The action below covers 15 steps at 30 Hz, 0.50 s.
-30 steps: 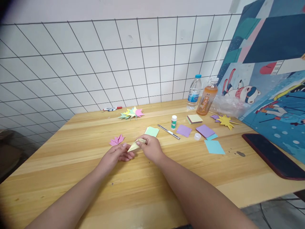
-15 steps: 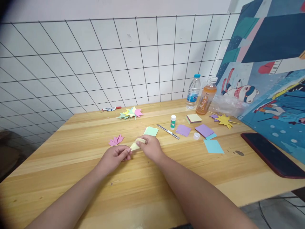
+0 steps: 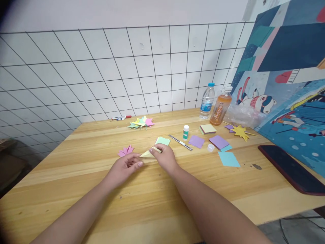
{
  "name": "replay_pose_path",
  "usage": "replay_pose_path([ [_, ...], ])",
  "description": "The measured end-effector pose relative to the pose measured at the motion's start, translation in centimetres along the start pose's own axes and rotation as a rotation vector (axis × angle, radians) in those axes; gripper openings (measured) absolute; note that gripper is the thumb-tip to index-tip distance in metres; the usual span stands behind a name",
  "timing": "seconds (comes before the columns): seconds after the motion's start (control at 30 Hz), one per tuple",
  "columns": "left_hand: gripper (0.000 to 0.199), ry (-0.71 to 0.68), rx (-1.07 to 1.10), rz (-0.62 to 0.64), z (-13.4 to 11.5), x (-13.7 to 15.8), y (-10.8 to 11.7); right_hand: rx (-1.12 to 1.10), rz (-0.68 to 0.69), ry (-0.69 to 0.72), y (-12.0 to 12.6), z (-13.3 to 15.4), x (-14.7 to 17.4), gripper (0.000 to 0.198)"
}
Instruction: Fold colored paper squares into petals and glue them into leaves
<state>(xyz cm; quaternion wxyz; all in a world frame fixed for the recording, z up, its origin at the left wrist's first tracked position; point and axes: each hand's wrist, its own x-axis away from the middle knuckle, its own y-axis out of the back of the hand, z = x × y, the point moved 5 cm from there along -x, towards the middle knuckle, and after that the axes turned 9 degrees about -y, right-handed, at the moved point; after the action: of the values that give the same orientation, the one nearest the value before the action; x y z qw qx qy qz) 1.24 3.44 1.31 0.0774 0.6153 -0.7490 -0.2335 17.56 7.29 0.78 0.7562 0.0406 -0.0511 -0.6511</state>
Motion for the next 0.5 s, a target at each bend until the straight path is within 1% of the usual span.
replay_pose_path([
  [0.03,0.038,0.034,0.067,0.034,0.2,0.0,-0.5,-0.035,0.001,-0.005,-0.1,0.1,0.0,0.024],
  [0.1,0.037,0.081,0.170,0.038,0.5,0.0,-1.0,-0.086,0.024,-0.015,-0.4,0.2,0.1,0.024],
  [0.17,0.036,0.106,0.223,-0.003,0.5,-0.1,-1.0,-0.127,0.066,-0.033,-0.9,0.3,0.3,0.021],
  [0.23,0.035,0.117,0.230,-0.065,0.4,-0.2,-0.4,-0.134,0.125,-0.056,-1.3,0.1,0.4,0.018],
  [0.3,0.033,0.118,0.216,-0.110,0.4,-0.2,0.2,-0.060,0.180,-0.059,-1.7,-0.2,0.5,0.014],
  [0.37,0.031,0.106,0.213,-0.132,0.3,-0.2,0.5,0.059,0.217,-0.042,-2.1,-0.5,0.6,0.011],
  [0.43,0.031,0.088,0.218,-0.138,0.3,-0.3,0.5,0.143,0.222,-0.028,-2.2,-0.9,0.6,0.010],
  [0.5,0.031,0.076,0.216,-0.137,0.3,-0.2,0.3,0.155,0.210,-0.033,-2.3,-1.0,0.6,0.012],
])
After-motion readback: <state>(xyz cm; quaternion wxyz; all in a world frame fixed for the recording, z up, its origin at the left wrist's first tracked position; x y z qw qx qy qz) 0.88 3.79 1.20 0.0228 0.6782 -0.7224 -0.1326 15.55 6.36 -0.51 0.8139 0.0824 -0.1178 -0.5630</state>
